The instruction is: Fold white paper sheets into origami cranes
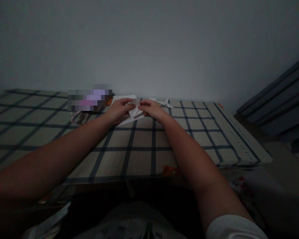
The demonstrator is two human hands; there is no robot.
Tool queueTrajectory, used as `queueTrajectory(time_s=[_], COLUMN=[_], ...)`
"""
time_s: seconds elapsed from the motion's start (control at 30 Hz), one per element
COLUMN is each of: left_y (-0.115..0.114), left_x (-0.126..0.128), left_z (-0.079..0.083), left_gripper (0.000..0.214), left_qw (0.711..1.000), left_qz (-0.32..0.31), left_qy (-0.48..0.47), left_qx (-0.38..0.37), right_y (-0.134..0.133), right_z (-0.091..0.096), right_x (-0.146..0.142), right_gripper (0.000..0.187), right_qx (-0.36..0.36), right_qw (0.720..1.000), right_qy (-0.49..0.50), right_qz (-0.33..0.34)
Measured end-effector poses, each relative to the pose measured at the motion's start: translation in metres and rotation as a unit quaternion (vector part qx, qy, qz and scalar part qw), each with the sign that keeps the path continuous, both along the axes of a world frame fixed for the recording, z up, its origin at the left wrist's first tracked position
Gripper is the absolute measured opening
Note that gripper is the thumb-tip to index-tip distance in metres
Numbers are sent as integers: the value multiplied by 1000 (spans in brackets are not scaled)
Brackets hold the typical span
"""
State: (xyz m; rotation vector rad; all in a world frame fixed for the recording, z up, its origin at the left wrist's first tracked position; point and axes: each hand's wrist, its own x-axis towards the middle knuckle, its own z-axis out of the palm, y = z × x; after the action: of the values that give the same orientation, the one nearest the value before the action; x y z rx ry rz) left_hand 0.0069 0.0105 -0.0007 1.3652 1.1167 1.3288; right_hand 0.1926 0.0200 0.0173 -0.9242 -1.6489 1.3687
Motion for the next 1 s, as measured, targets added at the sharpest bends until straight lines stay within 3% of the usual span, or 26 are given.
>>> queueTrajectory(time_s=[0.23, 0.37, 0.53, 0.77, 1.0], left_y=[-3, -9, -8, -10, -12], left_x=[3, 8, 8, 8, 8], left_z=[1, 6, 4, 4, 7], left_gripper=[24, 23, 19, 27, 24], left_qw=[994, 990, 994, 994, 998], left_qz=[-78, -78, -54, -84, -60], left_qy=[-72, -111, -87, -60, -10], left_qx=[-25, -30, -26, -25, -12], right_y=[6, 8, 7, 7, 6], right_z=[-6, -8, -7, -8, -6], right_x=[1, 1, 1, 1, -1], right_gripper=[18, 15, 14, 14, 11], right_qx=[5, 18, 27, 37, 43], right_qw=[1000, 1000, 1000, 999, 999], right_qy=[-12, -7, -12, -18, -18], right_qz=[4, -8, 4, 3, -3])
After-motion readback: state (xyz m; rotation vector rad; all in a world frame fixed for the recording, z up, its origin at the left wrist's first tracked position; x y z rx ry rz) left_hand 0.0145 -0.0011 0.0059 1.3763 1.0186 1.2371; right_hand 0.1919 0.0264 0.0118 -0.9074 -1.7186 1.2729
